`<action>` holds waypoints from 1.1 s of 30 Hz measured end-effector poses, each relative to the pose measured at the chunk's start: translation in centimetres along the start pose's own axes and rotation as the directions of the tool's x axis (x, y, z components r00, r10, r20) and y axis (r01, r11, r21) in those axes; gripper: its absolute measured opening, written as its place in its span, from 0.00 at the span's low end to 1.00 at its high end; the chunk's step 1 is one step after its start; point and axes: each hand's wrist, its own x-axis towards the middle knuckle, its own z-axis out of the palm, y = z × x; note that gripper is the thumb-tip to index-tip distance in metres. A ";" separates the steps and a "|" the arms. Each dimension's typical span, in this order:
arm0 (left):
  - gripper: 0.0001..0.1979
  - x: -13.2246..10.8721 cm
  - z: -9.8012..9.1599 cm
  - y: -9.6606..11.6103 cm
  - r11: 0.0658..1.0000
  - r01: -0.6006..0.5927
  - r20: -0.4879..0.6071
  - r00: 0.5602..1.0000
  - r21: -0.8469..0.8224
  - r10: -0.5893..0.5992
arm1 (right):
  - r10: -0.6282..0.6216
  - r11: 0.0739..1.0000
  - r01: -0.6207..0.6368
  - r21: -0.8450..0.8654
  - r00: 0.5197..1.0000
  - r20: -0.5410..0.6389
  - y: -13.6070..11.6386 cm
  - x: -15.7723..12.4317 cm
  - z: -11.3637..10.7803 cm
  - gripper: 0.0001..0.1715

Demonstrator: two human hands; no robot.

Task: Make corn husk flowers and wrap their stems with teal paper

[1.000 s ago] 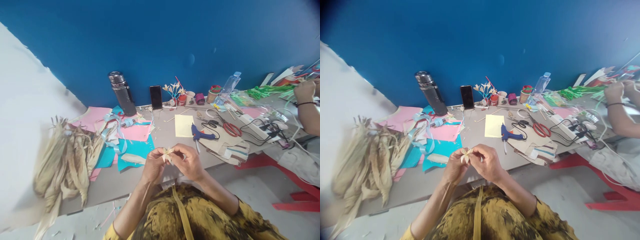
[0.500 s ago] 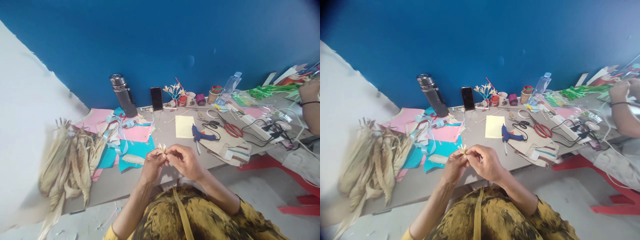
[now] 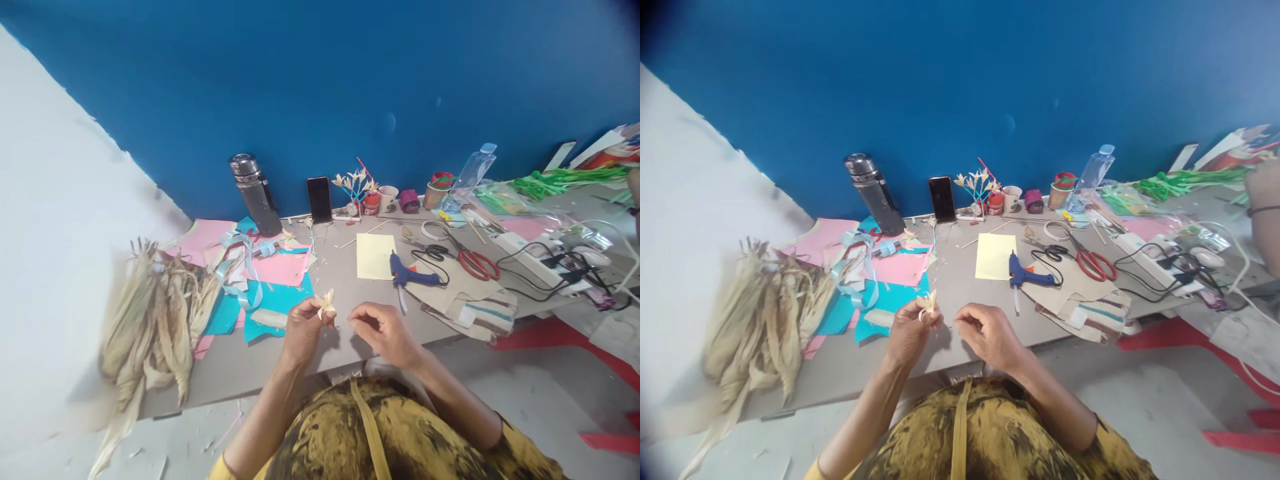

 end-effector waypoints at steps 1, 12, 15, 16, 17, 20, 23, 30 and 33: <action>0.16 0.0 0.0 0.1 1.000 -0.007 -0.002 1.000 0.004 0.007 | 0.024 1.000 -0.024 0.011 1.000 0.000 0.5 -0.4 -0.2 0.09; 0.09 0.6 -0.5 0.6 0.926 -0.299 0.008 0.952 0.230 0.305 | 0.066 0.994 -0.064 -0.085 0.998 0.025 2.2 -3.1 0.7 0.09; 0.09 0.7 -0.5 0.6 0.909 -0.320 0.008 0.944 0.269 0.330 | -0.011 0.980 0.011 -0.196 1.000 0.003 2.2 -2.7 1.0 0.09; 0.09 0.7 -0.4 0.7 0.918 -0.294 -0.003 0.952 0.266 0.306 | -0.036 0.973 0.036 -0.230 0.999 0.002 2.3 -2.5 1.2 0.09; 0.09 0.7 -0.4 0.7 0.933 -0.258 -0.016 0.963 0.250 0.271 | -0.057 0.964 0.057 -0.261 0.998 0.007 2.4 -2.4 1.3 0.09; 0.11 0.7 -0.7 0.8 0.975 -0.151 -0.046 0.986 0.166 0.160 | -0.088 0.940 0.095 -0.327 0.995 0.036 3.1 -2.1 1.9 0.10; 0.13 0.6 -1.6 0.9 0.976 -0.129 -0.043 0.989 0.178 0.139 | -0.116 0.916 0.128 -0.381 0.992 0.055 3.8 -2.2 2.7 0.12; 0.16 -0.4 -4.0 2.0 0.907 -0.144 -0.081 0.978 0.396 0.191 | -0.257 0.864 0.228 -0.449 0.966 -0.004 4.5 -2.3 3.5 0.12; 0.15 -0.5 -4.7 2.4 0.921 -0.152 -0.103 0.974 0.360 0.201 | -0.318 0.833 0.277 -0.479 0.948 -0.005 4.6 -2.2 3.6 0.12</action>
